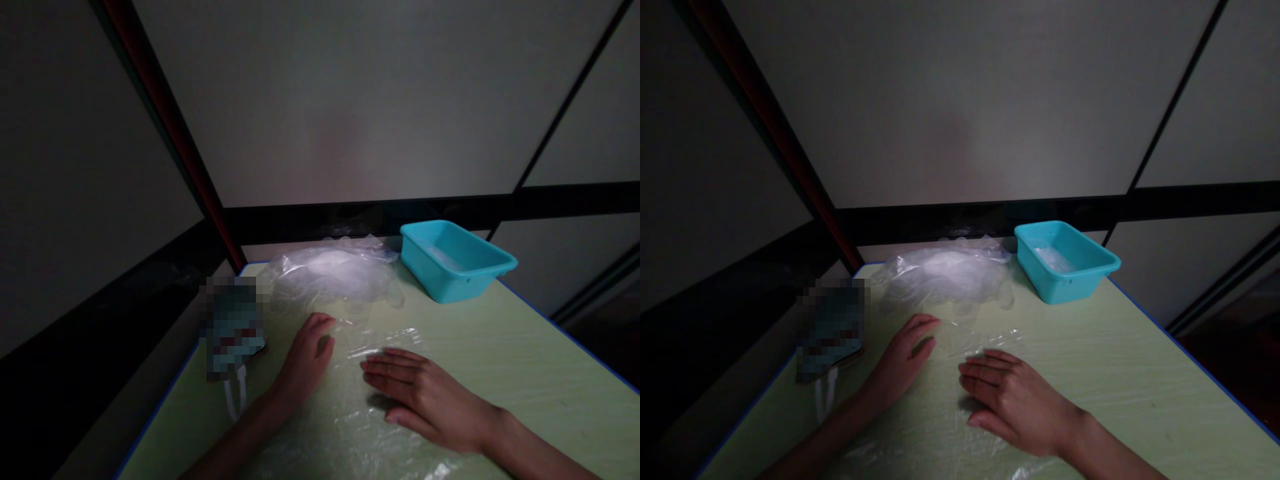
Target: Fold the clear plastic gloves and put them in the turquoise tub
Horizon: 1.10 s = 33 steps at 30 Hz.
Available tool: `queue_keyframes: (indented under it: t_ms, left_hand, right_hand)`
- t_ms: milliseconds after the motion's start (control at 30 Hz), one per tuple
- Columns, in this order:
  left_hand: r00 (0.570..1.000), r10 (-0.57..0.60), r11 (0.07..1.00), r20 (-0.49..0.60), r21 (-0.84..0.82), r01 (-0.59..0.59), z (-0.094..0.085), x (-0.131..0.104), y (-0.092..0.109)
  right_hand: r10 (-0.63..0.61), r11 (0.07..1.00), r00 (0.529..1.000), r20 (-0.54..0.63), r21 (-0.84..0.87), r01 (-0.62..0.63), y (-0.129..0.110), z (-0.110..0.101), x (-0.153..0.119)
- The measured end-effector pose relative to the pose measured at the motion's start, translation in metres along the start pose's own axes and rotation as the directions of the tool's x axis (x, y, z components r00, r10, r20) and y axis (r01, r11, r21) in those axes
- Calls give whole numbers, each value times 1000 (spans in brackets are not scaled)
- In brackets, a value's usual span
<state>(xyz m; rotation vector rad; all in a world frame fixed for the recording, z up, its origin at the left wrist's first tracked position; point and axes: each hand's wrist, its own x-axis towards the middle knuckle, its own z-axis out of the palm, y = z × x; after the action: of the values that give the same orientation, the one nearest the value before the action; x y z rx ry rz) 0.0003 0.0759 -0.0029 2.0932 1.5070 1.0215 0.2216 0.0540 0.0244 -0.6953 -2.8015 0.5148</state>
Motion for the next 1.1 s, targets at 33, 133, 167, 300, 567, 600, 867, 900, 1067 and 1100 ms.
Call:
queue_keyframes:
  t_ms: [33,133,167,300,567,600,867,900,1067,1100]
  left_hand:
    - [1000,1,1000,-5,-4,-1,0,0,0]
    - [1000,-7,1000,-25,-7,7,1,-1,-3]
    - [999,-14,1000,-31,-7,13,1,-1,-4]
    - [998,-42,999,-55,-17,41,2,-1,-7]
    - [995,-76,997,-72,-37,73,-2,2,1]
    - [994,-79,996,-75,-35,76,-2,3,2]
    - [982,-114,993,-150,2,116,5,1,-5]
    - [981,-115,993,-158,10,118,6,1,-6]
    - [985,-98,992,-145,59,107,5,2,-6]
    - [987,-88,993,-135,66,98,4,3,-5]
  right_hand:
    - [3,1000,1000,1,0,-3,0,0,0]
    - [16,1000,1000,8,-4,-16,-1,0,0]
    - [21,1000,1000,13,-6,-21,-1,0,1]
    - [21,1000,999,34,-15,-20,-1,0,1]
    - [21,1000,1000,6,-3,-21,-1,0,0]
    - [19,1000,1000,6,-3,-19,-1,0,0]
    - [19,1000,999,32,-16,-19,0,1,0]
    - [14,1000,999,30,-14,-14,0,1,0]
    - [-1,1000,1000,19,-19,2,0,1,0]
    - [-2,1000,1000,24,-27,3,0,1,1]
